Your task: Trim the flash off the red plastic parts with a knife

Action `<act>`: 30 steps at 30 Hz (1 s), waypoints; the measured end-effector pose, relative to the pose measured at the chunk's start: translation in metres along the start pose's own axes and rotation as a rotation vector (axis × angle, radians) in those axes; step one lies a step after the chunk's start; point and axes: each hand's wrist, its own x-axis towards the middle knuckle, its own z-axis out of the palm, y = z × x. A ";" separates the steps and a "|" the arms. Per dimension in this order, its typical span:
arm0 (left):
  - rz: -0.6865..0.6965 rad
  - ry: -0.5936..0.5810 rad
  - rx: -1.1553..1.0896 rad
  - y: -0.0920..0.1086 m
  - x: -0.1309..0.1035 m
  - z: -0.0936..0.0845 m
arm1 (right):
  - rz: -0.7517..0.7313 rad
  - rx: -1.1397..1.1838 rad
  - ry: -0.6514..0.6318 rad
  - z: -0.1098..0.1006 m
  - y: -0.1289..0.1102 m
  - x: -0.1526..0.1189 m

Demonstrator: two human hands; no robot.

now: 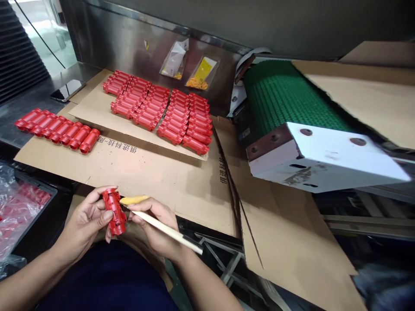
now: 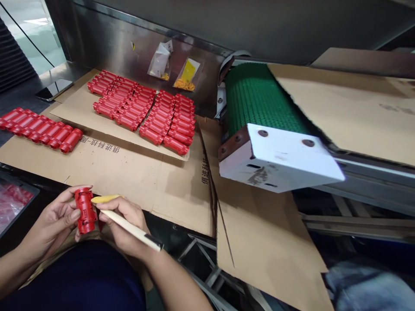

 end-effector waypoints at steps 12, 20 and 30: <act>0.224 0.105 0.260 -0.010 -0.001 -0.013 | 0.555 0.983 0.172 0.023 0.003 0.015; 0.694 -0.001 0.806 -0.028 -0.001 -0.035 | 0.648 1.169 0.261 0.028 0.003 0.015; 0.324 0.187 0.308 -0.014 0.000 -0.023 | 0.127 0.449 0.164 -0.005 -0.002 0.009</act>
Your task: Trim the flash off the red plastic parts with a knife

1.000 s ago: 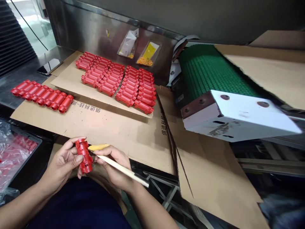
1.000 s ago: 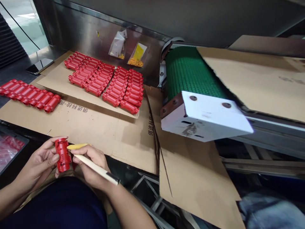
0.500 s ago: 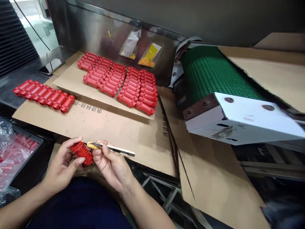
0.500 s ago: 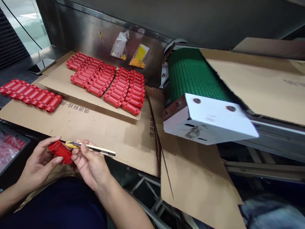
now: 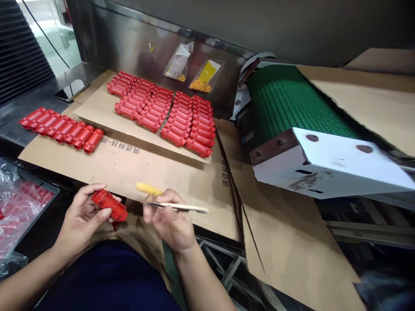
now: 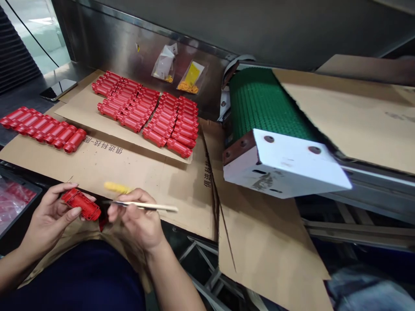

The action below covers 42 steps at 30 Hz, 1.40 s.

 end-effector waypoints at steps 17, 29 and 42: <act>-0.077 -0.048 -0.252 0.016 0.004 0.004 | -0.580 -0.629 -0.196 0.010 0.011 -0.013; -0.046 -0.062 -0.265 0.019 0.004 0.005 | -0.557 -0.605 -0.184 0.013 0.008 -0.016; -0.208 -0.065 -0.368 0.019 0.006 0.010 | -0.694 -0.831 -0.391 0.000 0.010 -0.009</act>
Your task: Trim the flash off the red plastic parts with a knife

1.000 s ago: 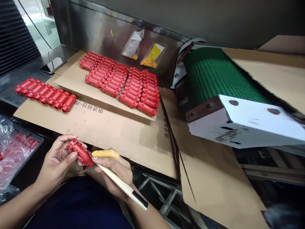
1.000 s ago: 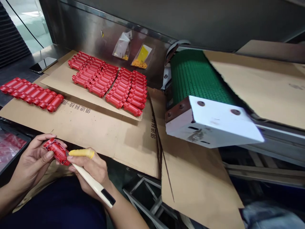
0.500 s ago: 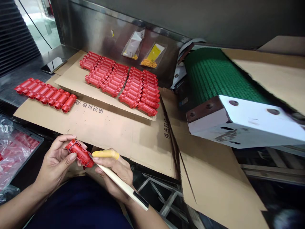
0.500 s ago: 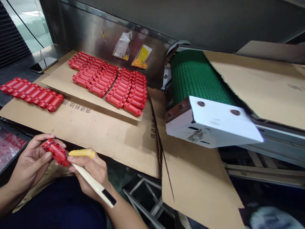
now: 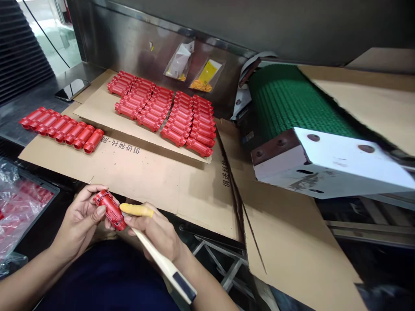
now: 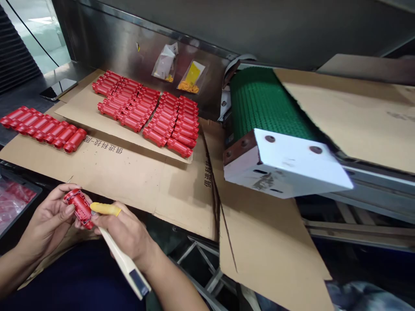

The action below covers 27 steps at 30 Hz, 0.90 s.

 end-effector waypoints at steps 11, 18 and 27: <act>-0.081 -0.045 -0.018 -0.003 0.000 -0.004 | 0.382 0.028 0.389 -0.010 -0.005 -0.008; 0.023 -0.032 0.065 0.001 -0.001 -0.001 | 0.206 0.187 0.216 -0.006 -0.013 -0.004; 0.042 -0.040 0.076 0.003 0.001 0.001 | 0.129 0.138 0.140 -0.013 -0.011 -0.003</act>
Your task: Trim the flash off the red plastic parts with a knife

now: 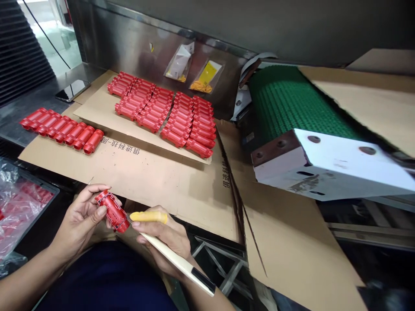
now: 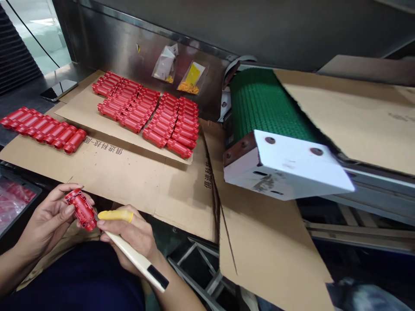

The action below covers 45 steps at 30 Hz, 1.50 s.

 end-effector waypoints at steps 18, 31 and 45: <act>-0.184 0.003 -0.081 -0.008 0.004 -0.006 | 0.107 0.055 -0.242 -0.009 0.007 0.018; -0.026 0.003 0.160 -0.011 -0.003 -0.008 | 0.501 0.232 0.335 0.016 0.023 0.003; 0.065 0.011 0.245 -0.005 -0.004 0.002 | 0.076 -0.008 0.167 0.035 0.004 0.002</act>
